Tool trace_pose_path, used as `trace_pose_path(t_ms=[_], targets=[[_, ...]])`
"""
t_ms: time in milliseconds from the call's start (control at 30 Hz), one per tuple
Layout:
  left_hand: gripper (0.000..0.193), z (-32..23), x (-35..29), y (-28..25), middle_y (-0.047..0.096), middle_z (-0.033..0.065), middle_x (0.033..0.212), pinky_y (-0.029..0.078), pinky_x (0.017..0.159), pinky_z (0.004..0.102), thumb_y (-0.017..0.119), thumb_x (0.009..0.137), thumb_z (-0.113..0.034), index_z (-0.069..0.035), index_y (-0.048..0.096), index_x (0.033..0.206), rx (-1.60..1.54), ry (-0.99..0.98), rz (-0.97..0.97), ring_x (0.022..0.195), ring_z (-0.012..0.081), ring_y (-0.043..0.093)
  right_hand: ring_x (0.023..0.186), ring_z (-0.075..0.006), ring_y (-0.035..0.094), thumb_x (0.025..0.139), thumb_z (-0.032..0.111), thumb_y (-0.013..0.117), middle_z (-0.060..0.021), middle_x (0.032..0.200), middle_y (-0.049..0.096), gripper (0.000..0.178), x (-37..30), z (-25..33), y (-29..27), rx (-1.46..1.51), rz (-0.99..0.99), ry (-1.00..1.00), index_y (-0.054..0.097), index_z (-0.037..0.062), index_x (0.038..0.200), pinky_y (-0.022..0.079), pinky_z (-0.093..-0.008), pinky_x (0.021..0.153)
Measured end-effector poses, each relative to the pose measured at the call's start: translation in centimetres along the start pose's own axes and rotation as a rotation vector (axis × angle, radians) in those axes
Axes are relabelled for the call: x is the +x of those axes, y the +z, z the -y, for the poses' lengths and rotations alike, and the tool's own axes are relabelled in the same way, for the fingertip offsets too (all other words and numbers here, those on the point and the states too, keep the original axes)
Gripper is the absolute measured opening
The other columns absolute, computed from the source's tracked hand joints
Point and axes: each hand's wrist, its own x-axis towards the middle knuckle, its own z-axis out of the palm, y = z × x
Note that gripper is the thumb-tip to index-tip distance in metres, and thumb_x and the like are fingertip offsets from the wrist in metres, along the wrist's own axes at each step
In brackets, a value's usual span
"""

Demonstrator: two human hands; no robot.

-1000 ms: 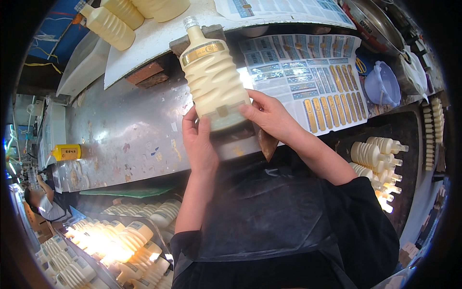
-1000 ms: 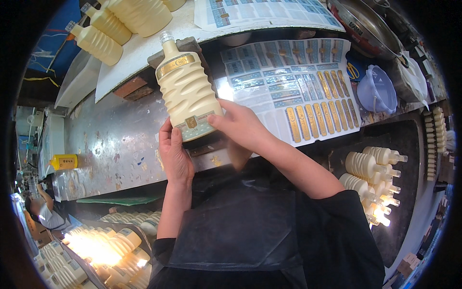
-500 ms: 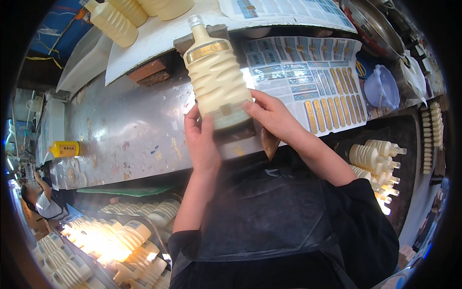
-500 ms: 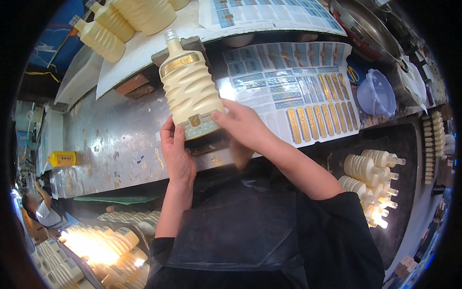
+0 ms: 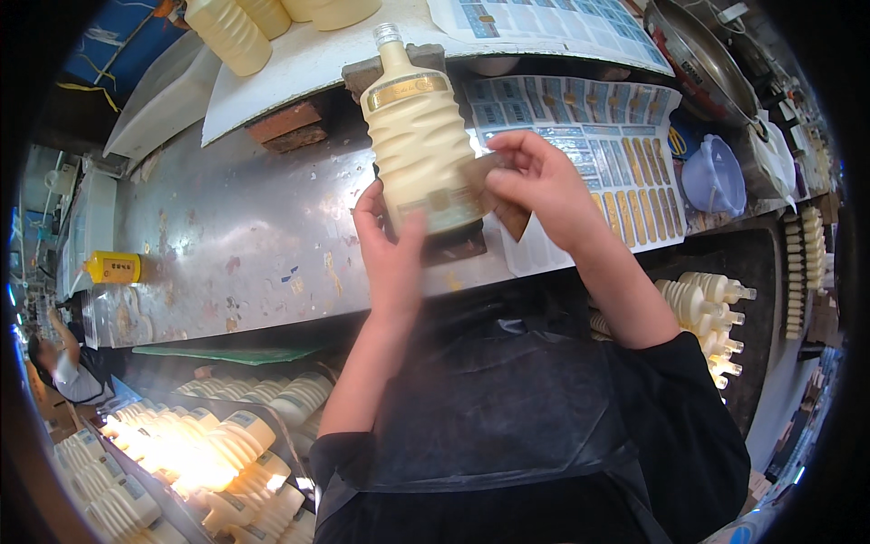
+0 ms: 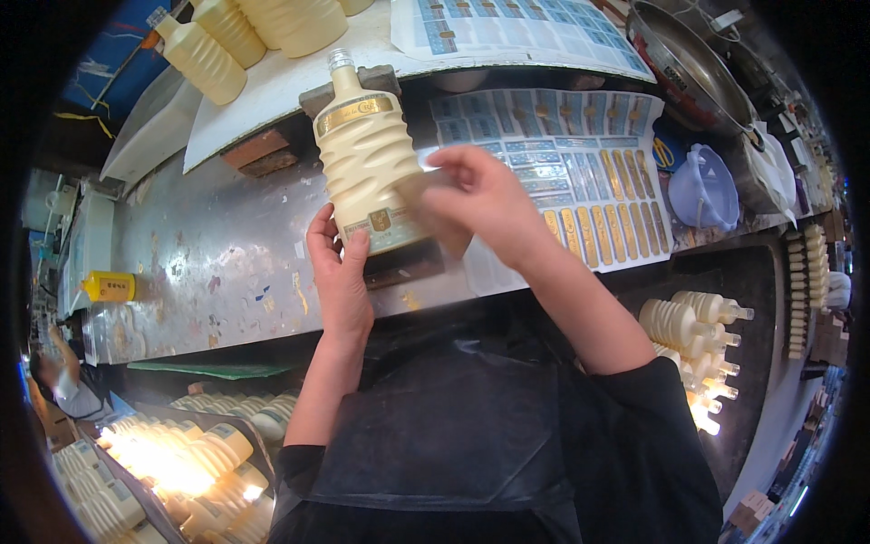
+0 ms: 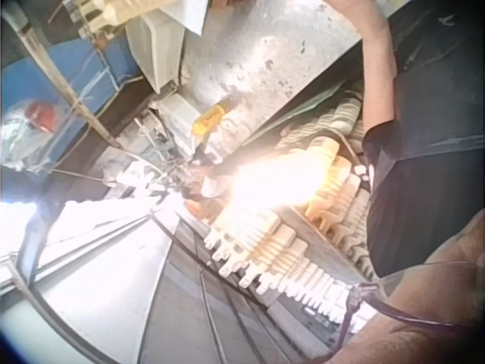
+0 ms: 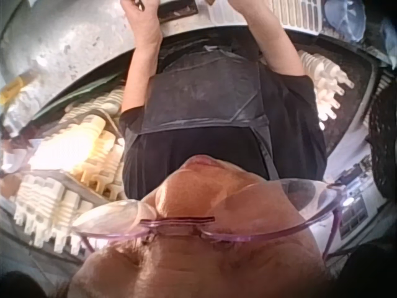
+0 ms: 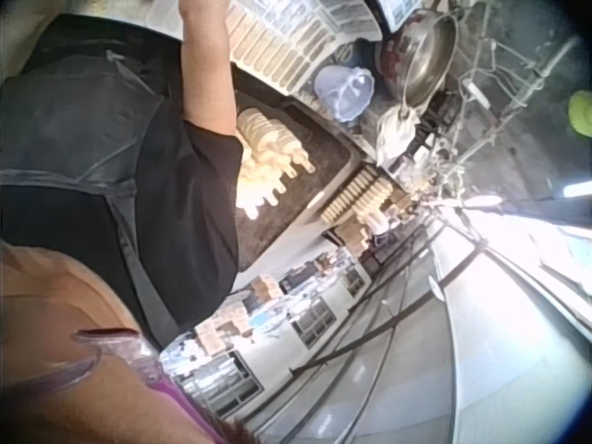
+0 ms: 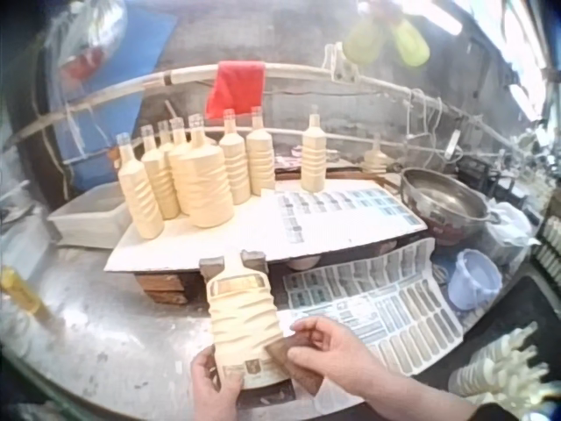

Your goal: The person applies adhesive labels to the sides of cream-colored plastic bottles. They peel each label from a sheet, align it on the bottle, and smooth it down with their fingers. Finished bottles are placed on a nearby metal shelf.

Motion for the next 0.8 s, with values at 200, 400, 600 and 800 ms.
trace_pose_path(t_ms=[200,400,600,800], targets=[[0.053,1.0,0.1,-0.4,0.049,0.0137,0.141,0.041,0.111,0.0366,0.059,0.104,-0.024,-0.001,0.041,0.148,0.003,0.062,-0.004,0.130,0.0220,0.049,0.085,-0.0315,0.068,0.080,0.004,0.071,-0.0115,0.095,0.067,0.027,-0.8,1.9,2.9,-0.915,0.002,-0.874,0.066,0.0034,0.106,0.055,-0.0407,0.075],[0.046,0.9,0.2,-0.7,0.056,0.0113,0.140,0.041,0.111,0.0361,0.045,0.110,-0.029,0.000,0.045,0.146,-0.281,0.005,0.019,0.124,0.0205,0.055,0.078,-0.0235,0.068,0.078,0.010,0.067,-0.0073,0.092,0.067,0.021,-3.4,0.5,4.6,-0.964,0.170,-1.233,0.068,0.0068,0.099,0.054,-0.0367,0.067],[0.058,1.9,0.7,-1.0,0.054,0.0152,0.138,0.037,0.113,0.0408,0.054,0.103,-0.034,0.002,0.044,0.147,0.021,0.139,-0.016,0.129,0.0251,0.049,0.088,-0.0401,0.069,0.092,0.007,0.062,-0.0198,0.098,0.070,0.023,-3.2,1.3,4.7,-0.405,-0.188,-0.457,0.058,0.0030,0.115,0.055,-0.0443,0.075],[0.067,2.0,1.0,0.4,0.051,0.0212,0.136,0.029,0.115,0.0472,0.060,0.095,-0.037,0.004,0.045,0.146,0.578,0.277,-0.132,0.131,0.0355,0.041,0.113,-0.0408,0.060,0.093,0.004,0.054,-0.0246,0.119,0.060,0.030,-3.4,-1.1,4.6,-0.550,-0.121,-0.408,0.052,-0.0016,0.122,0.048,-0.0460,0.096]])
